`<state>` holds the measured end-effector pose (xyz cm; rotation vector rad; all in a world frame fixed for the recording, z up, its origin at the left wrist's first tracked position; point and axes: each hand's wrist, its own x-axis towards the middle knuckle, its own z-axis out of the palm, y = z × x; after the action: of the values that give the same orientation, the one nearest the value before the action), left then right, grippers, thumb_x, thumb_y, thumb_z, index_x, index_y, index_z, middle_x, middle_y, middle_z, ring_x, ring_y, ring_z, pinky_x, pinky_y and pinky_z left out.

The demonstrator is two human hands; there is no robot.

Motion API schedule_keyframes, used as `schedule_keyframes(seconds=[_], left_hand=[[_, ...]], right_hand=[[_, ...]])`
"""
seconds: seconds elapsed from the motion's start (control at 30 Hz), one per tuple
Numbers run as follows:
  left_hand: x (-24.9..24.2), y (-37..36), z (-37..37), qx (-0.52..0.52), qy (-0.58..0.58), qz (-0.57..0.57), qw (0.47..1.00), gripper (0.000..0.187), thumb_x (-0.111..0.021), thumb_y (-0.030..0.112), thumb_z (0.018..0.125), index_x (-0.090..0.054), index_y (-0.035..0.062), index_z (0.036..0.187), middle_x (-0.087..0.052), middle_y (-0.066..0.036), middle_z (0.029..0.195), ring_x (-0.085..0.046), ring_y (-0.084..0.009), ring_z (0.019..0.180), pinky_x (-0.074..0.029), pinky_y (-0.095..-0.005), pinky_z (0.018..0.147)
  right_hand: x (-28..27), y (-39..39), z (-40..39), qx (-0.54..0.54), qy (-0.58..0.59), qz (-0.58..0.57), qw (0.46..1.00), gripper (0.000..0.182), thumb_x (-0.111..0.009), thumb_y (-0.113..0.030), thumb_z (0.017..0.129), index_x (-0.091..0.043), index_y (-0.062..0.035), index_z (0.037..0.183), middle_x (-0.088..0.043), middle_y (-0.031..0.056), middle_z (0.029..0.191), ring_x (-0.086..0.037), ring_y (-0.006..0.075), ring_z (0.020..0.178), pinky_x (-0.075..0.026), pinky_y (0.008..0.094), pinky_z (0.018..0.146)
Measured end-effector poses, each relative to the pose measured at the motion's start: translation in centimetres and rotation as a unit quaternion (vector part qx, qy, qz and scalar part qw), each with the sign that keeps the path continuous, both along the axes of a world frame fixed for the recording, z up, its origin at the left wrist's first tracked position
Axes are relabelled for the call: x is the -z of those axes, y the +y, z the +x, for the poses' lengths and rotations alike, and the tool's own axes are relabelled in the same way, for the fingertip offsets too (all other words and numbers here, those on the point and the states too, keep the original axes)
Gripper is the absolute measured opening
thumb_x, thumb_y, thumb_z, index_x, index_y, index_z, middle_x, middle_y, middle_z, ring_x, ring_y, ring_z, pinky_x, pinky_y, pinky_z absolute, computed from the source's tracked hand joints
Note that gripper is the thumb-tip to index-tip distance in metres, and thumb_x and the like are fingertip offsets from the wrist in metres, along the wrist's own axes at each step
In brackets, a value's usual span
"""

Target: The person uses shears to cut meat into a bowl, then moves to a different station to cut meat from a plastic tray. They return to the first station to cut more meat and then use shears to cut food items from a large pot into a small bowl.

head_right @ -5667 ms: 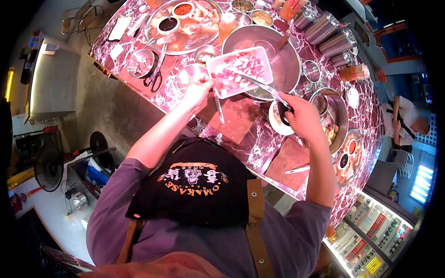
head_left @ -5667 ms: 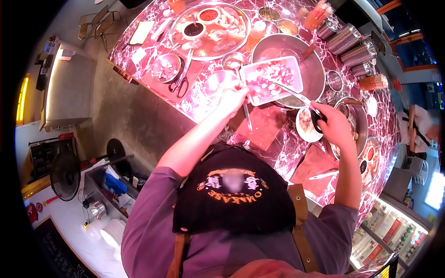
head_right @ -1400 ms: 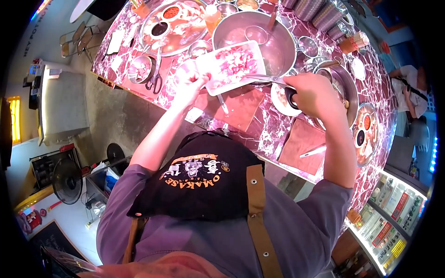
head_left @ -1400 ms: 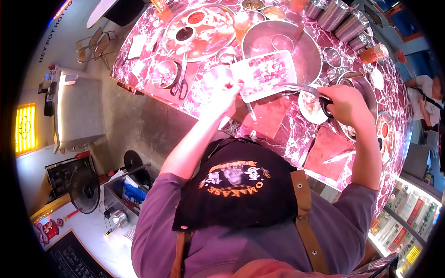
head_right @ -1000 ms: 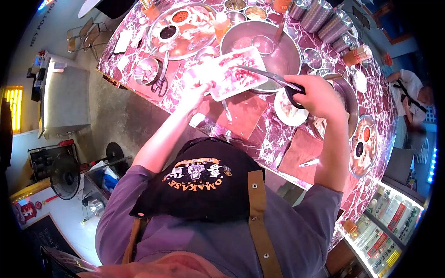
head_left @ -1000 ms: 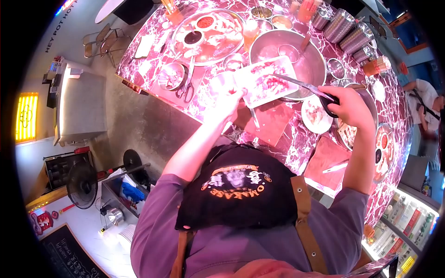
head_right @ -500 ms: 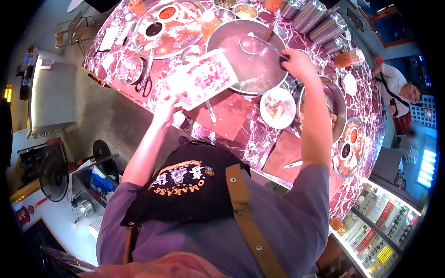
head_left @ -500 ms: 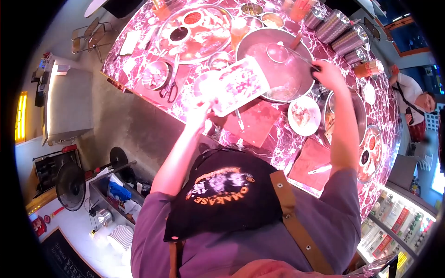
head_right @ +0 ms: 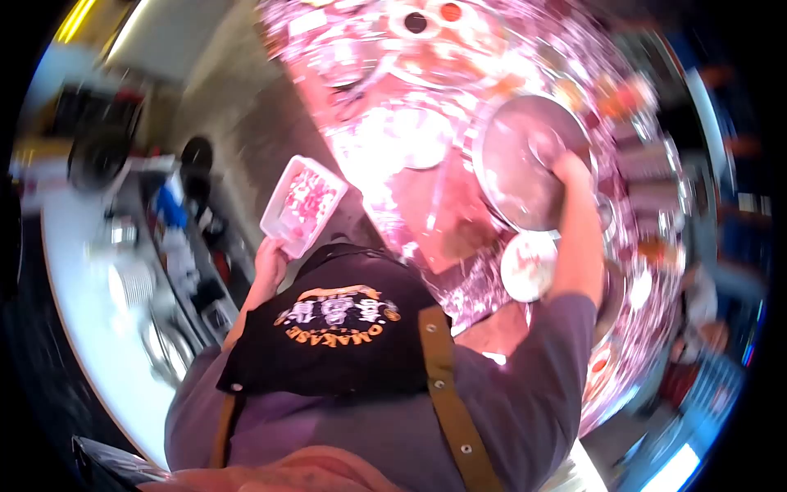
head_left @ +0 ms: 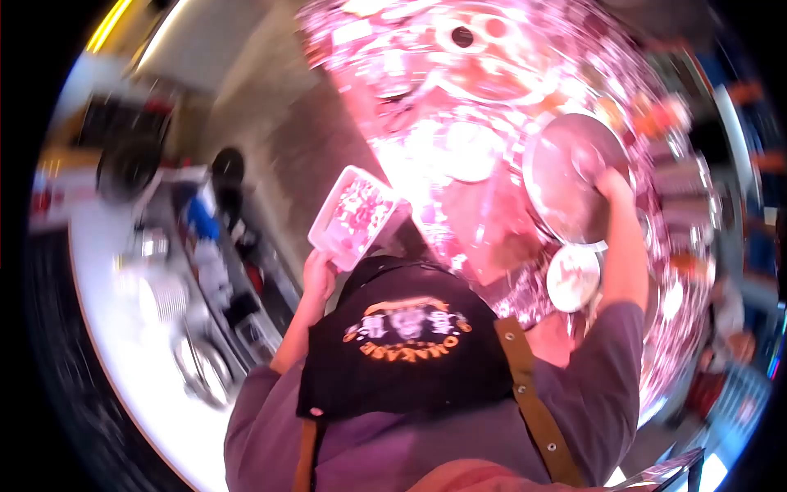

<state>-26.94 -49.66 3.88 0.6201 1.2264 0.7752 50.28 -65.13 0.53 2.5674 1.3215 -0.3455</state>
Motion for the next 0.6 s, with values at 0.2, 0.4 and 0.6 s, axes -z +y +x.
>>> schedule_keyframes(seconds=[0.2, 0.4, 0.6], left_hand=[[0.3, -2.7, -7.9, -0.212, 0.062, -0.003, 0.975, 0.021, -0.062, 0.013, 0.092, -0.064, 0.0037, 0.111, -0.071, -0.007, 0.103, -0.070, -0.0183, 0.090, -0.057, -0.0323, 0.073], [8.9, -9.6, -17.0, -0.378, -0.045, -0.090, 0.920, 0.028, -0.057, 0.017, 0.090, -0.061, 0.0063, 0.116, -0.072, -0.010, 0.109, -0.071, -0.0239, 0.095, -0.059, -0.0423, 0.082], [22.6, -24.7, -26.8, -0.679, -0.142, -0.172, 0.700, 0.025, -0.055, 0.012, 0.090, -0.059, 0.0045, 0.114, -0.068, -0.014, 0.100, -0.070, -0.0251, 0.080, -0.061, -0.0367, 0.067]], right_hand=[[-9.5, -1.1, 2.1, 0.089, 0.287, 0.056, 0.952, 0.054, -0.055, -0.030, 0.090, -0.057, 0.0038, 0.132, -0.062, 0.0287, 0.127, -0.063, 0.0359, 0.114, -0.050, 0.0426, 0.095], [-19.3, -1.0, -15.6, 0.219, 0.439, 0.335, 0.805, 0.047, -0.059, -0.038, 0.094, -0.063, -0.0022, 0.125, -0.063, 0.0096, 0.128, -0.061, 0.0195, 0.114, -0.047, 0.0308, 0.094], [-15.8, 0.5, -30.1, 0.293, 0.311, 0.463, 0.777, 0.029, -0.056, -0.014, 0.097, -0.065, -0.0073, 0.124, -0.060, 0.0021, 0.080, -0.052, 0.0121, 0.063, -0.039, 0.0263, 0.052]])
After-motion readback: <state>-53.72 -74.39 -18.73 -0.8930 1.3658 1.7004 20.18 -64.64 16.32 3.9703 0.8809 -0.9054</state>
